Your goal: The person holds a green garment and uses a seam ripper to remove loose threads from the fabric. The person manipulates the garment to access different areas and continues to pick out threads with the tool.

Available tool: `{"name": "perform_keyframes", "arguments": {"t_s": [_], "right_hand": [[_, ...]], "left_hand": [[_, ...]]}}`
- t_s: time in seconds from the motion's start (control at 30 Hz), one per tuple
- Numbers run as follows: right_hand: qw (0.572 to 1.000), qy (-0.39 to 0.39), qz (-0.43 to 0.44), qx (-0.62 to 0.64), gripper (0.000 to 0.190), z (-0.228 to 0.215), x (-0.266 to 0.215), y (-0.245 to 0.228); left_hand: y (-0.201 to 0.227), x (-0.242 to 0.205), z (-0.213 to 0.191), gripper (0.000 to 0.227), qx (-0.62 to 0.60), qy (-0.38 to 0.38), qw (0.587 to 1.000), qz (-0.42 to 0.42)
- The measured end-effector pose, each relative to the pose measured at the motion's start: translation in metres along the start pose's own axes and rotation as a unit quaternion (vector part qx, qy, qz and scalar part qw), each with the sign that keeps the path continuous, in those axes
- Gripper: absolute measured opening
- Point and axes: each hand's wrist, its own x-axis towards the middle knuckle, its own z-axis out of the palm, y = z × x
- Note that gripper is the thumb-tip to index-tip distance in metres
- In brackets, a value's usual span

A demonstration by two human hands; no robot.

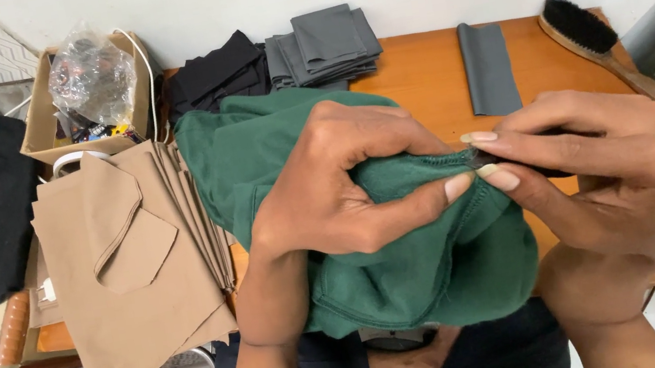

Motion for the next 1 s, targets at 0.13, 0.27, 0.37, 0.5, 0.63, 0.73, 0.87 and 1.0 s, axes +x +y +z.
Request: {"name": "perform_keyframes", "arguments": {"t_s": [0.13,0.27,0.37,0.5,0.63,0.73,0.87,1.0], "right_hand": [[1.0,0.004,0.001,0.004,0.01,0.0,0.001,-0.002],[1.0,0.01,0.012,0.013,0.012,0.002,-0.001,-0.001],[1.0,0.02,0.006,0.021,0.012,0.001,-0.001,-0.002],[1.0,0.009,0.025,0.011,0.014,0.0,0.0,-0.004],[1.0,-0.021,0.011,0.018,0.018,-0.005,0.0,0.001],[1.0,-0.013,0.005,0.019,0.016,-0.004,0.0,0.001],[0.999,-0.035,0.017,0.003,0.025,-0.008,-0.004,0.006],[0.998,-0.012,0.06,-0.01,0.025,-0.012,-0.005,0.009]], "left_hand": [[0.001,0.001,0.0,0.013,0.009,-0.001,1.0,0.007],[0.001,0.001,0.0,0.012,0.009,0.003,1.0,0.009],[0.001,0.001,0.0,0.012,0.011,0.001,1.0,0.005],[0.002,0.001,0.001,0.013,0.011,0.001,1.0,0.004],[0.0,0.0,0.001,0.015,0.01,-0.002,1.0,0.001],[0.0,0.0,0.001,0.016,0.016,-0.007,1.0,0.004],[0.001,0.001,0.0,0.015,0.013,-0.004,1.0,0.0],[0.001,0.001,-0.001,0.014,0.019,0.002,1.0,0.004]]}}
